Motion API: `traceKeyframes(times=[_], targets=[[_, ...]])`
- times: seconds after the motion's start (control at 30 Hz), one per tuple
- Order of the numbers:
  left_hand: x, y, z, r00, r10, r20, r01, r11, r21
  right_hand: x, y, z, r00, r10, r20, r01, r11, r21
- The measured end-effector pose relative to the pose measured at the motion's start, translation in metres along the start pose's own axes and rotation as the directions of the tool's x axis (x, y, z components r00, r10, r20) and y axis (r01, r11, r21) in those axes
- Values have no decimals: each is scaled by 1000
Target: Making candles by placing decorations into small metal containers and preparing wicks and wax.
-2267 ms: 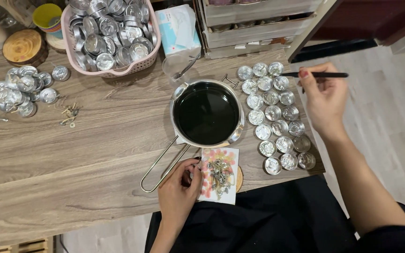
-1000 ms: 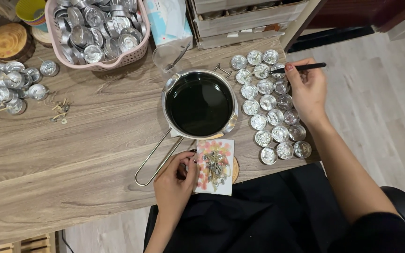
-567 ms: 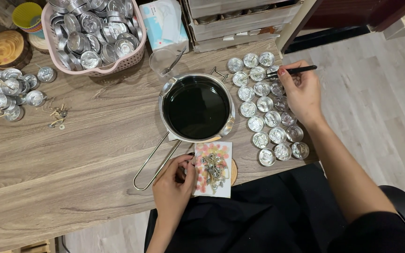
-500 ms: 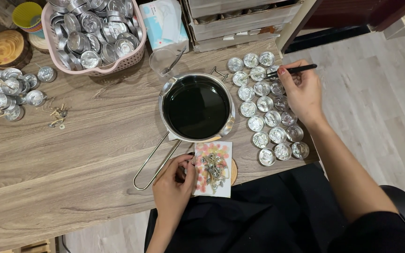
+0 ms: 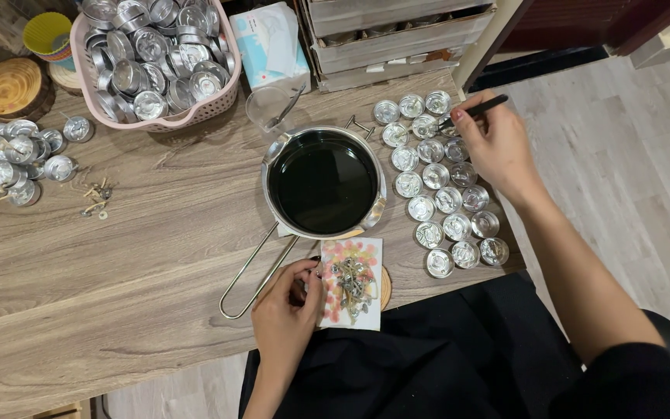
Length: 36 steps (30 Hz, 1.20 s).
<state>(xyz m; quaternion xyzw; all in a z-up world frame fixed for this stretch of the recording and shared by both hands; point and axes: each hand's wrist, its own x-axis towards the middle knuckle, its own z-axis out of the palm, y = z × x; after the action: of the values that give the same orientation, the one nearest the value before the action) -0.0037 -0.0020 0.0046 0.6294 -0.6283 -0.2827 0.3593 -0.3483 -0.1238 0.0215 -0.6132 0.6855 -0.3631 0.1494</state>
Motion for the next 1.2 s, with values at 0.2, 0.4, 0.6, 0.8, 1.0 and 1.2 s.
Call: traceKeyframes(times=[0.2, 0.4, 0.6, 0.8, 1.0, 1.2], targets=[[0, -1, 0, 1000, 17, -3, -17, 1000, -1, -4, -23, -10, 986, -126, 111, 135, 988, -73], [1, 1, 0, 1000, 11, -8, -11, 1000, -3, -12, -39, -13, 979, -151, 134, 166, 980, -110], [0, 0, 0, 1000, 24, -1, -24, 1000, 0, -15, -23, -9, 980, -193, 55, 194, 981, -15], [0, -1, 0, 1000, 22, 0, -22, 1000, 4, -15, -6, -1, 999, 41, -30, -37, 990, 134], [0, 0, 0, 1000, 8, 4, -8, 1000, -10, -15, 24, 3, 984, 176, 5, -142, 781, 608], [-3, -2, -3, 998, 58, -20, -59, 996, -61, -80, -24, -40, 984, 27, 178, -173, 425, 889]])
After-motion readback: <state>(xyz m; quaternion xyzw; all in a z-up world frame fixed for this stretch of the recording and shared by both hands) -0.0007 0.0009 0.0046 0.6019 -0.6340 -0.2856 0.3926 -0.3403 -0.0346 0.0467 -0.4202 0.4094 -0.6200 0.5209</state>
